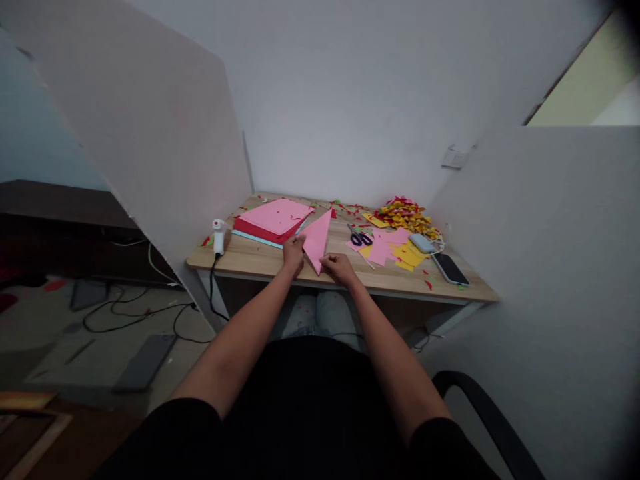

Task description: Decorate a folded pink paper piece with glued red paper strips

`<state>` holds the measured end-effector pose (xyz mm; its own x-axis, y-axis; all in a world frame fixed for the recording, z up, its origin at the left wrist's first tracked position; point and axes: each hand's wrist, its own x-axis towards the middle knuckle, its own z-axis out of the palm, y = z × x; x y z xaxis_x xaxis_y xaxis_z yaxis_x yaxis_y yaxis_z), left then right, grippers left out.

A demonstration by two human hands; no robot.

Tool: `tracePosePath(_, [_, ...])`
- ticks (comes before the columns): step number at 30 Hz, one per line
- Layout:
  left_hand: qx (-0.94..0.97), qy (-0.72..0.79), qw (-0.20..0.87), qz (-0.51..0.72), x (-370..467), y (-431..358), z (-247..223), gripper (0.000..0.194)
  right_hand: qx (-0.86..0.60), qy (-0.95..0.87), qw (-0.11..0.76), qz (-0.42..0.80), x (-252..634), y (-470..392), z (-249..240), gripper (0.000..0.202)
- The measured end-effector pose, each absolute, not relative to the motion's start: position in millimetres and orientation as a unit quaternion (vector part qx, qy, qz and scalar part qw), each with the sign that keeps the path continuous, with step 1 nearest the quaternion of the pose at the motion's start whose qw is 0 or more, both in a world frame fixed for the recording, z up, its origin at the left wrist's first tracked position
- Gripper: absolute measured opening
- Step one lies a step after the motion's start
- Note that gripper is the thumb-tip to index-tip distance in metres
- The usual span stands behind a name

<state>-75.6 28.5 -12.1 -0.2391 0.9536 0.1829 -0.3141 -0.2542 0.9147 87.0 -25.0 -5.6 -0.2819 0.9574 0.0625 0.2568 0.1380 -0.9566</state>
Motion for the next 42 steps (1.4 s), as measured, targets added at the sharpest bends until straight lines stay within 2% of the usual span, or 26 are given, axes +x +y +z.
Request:
tracePosePath(11, [0.407,0.391,0.459,0.686,-76.1,26.8,-11.2,0.036,-0.469,-0.692,0.331,0.437,85.8,-33.0,2.8,0.033])
tracePosePath(42, [0.408,0.413,0.442,0.684,-77.1,29.4,-11.3,0.033,-0.479,-0.704,0.328,0.408,84.6,-31.6,2.1,0.03])
